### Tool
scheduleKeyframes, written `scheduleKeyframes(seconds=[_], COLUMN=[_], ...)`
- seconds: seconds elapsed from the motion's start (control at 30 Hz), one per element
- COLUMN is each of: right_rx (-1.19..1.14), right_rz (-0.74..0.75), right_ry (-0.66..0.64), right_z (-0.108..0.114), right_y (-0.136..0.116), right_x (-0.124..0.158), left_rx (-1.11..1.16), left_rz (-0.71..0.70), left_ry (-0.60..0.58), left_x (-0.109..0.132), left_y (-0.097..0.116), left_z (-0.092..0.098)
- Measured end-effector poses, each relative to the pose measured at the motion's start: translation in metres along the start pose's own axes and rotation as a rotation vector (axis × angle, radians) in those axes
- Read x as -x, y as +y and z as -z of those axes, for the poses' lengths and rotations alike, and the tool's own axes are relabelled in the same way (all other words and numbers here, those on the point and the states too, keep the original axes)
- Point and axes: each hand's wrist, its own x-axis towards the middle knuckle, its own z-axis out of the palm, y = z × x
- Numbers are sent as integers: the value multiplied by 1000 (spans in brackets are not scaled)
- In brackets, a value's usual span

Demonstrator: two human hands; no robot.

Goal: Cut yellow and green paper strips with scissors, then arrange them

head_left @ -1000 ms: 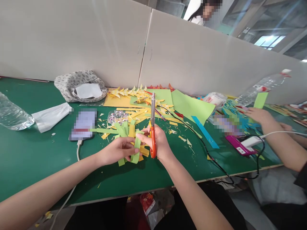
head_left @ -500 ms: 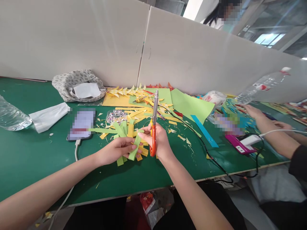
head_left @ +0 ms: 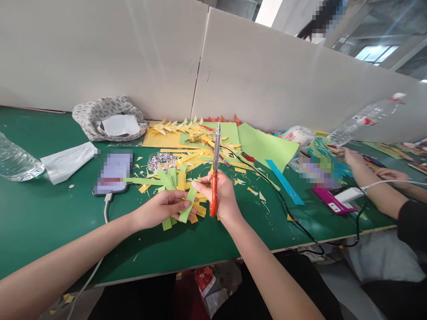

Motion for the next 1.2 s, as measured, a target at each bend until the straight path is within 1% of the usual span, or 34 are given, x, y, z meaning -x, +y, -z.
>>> scheduleKeyframes(seconds=[0.2,0.3,0.4,0.57,0.73,0.87,0.97,1.07,1.2], right_rx=[-9,-46,-115,-189,-207,-204,-152,-102,-66], right_rz=[22,40,49,72,93,75,43,1,-35], right_ry=[2,36,84,134,174,201,142,59,-16], right_z=[1,5,10,16,19,24,28,32,35], right_y=[5,5,1,-9,-10,-9,-9,-8,-7], right_x=[-1,-5,-8,-10,-11,-14,-17,-19,-20], left_rx=[1,53,89,112,152,180,195,208,239], left_rz=[1,29,57,96,40,-81,-140,-156,-143], left_ry=[-2,43,75,136,211,375,466,498,544], left_x=[0,-2,-4,-6,-7,-7,-7,-7,-6], left_y=[-1,-6,-11,-12,-8,-8,-8,-7,-2], left_z=[0,-1,0,3,7,12,18,22,24])
